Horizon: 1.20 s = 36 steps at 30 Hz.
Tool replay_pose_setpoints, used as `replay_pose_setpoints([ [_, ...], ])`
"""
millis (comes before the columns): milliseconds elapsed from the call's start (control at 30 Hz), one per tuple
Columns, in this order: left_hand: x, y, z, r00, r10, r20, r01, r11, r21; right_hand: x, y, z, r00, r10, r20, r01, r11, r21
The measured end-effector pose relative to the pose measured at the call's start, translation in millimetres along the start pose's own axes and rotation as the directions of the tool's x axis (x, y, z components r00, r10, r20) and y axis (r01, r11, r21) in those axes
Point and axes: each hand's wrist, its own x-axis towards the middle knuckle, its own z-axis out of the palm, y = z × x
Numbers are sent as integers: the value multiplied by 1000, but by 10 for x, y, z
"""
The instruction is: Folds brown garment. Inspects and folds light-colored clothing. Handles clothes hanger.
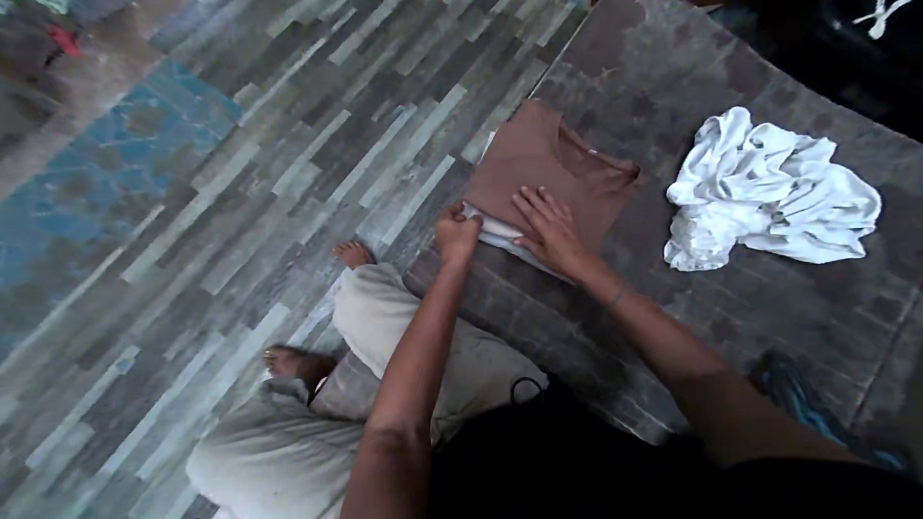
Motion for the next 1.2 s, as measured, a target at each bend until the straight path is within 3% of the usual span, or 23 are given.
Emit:
replay_pose_setpoints([
  [100,14,10,6,992,89,84,-106,968,226,69,109,-214,998,0,56,-7,993,119],
  [167,26,59,10,986,73,153,-114,953,279,109,121,-379,995,-22,101,6,987,158],
  [233,44,109,9,987,6,159,-38,979,200,92,104,-512,996,-41,84,29,989,146],
  [333,84,155,-27,995,-30,94,37,996,-77,-16,-19,-650,999,-32,5,31,996,80],
  [400,129,106,-55,994,-57,90,73,981,-181,-95,-104,-502,999,22,30,-22,1000,8],
  [467,158,17,-61,990,-109,88,128,962,-243,-140,-103,-58,999,35,28,-33,996,-80],
  [533,183,-20,-69,987,-126,95,148,952,-269,-137,-6,390,989,-36,-144,13,987,-159],
  [600,178,5,-110,985,-137,100,161,943,-290,-84,-7,510,969,-77,-235,34,983,-183],
  [700,118,75,-181,985,-100,143,129,969,-212,-38,-109,458,980,-68,-187,36,985,-169],
  [833,181,49,-99,997,-6,80,11,997,-70,-11,-149,91,996,31,82,-25,997,-78],
  [933,176,41,-112,994,-49,94,62,988,-139,51,-163,-221,995,97,-9,-97,993,-68],
  [1000,118,10,-114,993,-34,115,54,983,-176,145,-18,-98,990,134,-35,-137,984,-117],
  [1067,5,-17,-187,992,46,119,-36,996,-78,153,65,149,990,130,-51,-136,981,-138],
  [1133,-146,39,-427,966,190,177,-214,968,132,174,68,184,996,43,-84,-57,983,-177],
  [1200,-378,94,-840,928,260,266,-357,823,442,191,47,106,998,-12,-63,-8,954,-299],
])
